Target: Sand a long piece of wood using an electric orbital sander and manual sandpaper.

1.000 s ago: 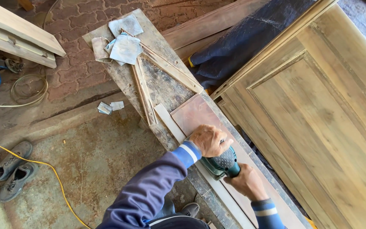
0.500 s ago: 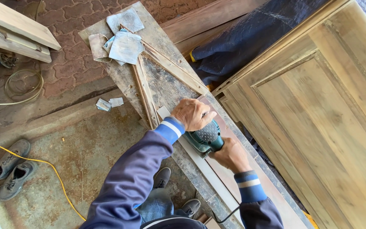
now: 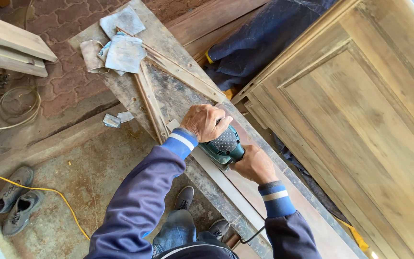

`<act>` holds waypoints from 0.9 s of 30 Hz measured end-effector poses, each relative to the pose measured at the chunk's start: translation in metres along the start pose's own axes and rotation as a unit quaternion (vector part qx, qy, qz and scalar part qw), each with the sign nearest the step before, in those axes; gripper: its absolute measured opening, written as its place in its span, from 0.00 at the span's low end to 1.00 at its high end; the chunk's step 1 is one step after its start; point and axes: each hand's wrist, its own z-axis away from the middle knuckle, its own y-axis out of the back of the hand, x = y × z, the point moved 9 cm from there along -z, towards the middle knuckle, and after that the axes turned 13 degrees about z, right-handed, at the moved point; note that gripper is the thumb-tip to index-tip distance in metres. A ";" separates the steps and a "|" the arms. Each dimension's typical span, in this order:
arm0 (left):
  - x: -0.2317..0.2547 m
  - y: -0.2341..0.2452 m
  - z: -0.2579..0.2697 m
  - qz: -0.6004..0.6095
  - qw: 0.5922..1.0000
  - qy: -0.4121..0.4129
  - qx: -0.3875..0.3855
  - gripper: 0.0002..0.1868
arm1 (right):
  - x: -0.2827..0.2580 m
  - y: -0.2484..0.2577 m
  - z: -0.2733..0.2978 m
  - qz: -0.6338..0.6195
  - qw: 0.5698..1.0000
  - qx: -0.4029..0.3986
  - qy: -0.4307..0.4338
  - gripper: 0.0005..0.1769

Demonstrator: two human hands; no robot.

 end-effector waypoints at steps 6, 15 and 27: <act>0.021 -0.039 0.002 0.012 1.000 0.005 -0.013 0.19 | 0.039 -0.005 0.020 -0.014 1.000 -0.023 -0.011 0.18; 0.102 -0.131 0.004 0.044 0.999 -0.026 -0.011 0.20 | 0.160 -0.031 0.069 -0.025 0.996 -0.037 -0.077 0.20; 0.218 -0.281 0.034 0.043 0.994 -0.012 -0.098 0.25 | 0.342 -0.095 0.171 -0.057 0.984 -0.063 -0.159 0.18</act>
